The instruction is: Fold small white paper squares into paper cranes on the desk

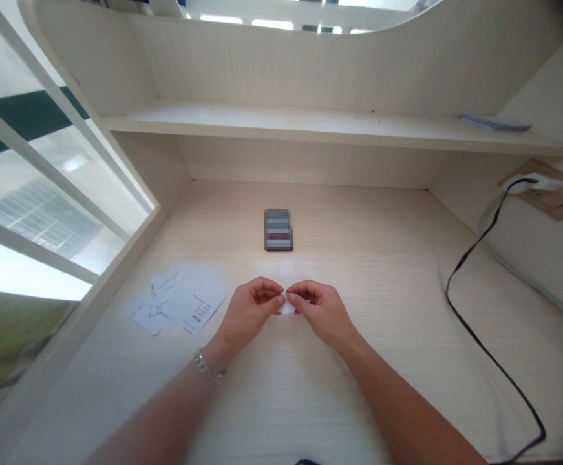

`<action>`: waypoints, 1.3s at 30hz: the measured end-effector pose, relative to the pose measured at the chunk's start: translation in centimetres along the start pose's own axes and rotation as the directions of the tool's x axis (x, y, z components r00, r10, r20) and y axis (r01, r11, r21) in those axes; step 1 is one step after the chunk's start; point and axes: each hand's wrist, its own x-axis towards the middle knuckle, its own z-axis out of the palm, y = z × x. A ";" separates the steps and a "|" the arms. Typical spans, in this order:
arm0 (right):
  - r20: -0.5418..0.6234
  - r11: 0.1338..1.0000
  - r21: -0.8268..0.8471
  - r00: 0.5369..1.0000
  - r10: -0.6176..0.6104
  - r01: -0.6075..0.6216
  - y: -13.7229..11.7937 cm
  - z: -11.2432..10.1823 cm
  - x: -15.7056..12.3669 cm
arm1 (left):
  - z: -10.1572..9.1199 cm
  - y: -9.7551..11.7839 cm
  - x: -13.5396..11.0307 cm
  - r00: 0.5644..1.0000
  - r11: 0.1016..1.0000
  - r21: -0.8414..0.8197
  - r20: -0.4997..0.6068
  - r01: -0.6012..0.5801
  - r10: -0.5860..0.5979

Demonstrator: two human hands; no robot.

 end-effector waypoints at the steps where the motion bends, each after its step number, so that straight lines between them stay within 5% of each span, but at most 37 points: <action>1: -0.002 1.000 -0.015 1.000 -0.007 0.007 0.0 0.0 0.0 | 0.0 -0.1 0.0 1.000 1.000 0.004 -0.001 0.001 -0.001; 18: 0.053 0.971 0.196 0.990 0.129 -0.137 -0.2 0.0 0.2 | 0.1 0.0 0.0 1.000 0.999 -0.035 -0.019 0.016 -0.016; 24: 0.017 0.975 0.199 0.995 0.094 -0.095 0.1 0.3 0.0 | 0.1 -0.1 -0.1 0.998 0.999 0.013 -0.061 -0.033 0.034; 34: 0.022 0.969 0.230 0.996 0.092 -0.095 0.1 0.0 0.2 | -0.1 0.4 -0.1 0.999 0.994 -0.096 0.006 0.054 -0.053; 39: 0.019 0.974 0.210 0.996 0.082 -0.085 0.0 0.1 0.1 | 0.1 0.1 -0.1 1.000 1.000 0.007 -0.002 0.010 -0.010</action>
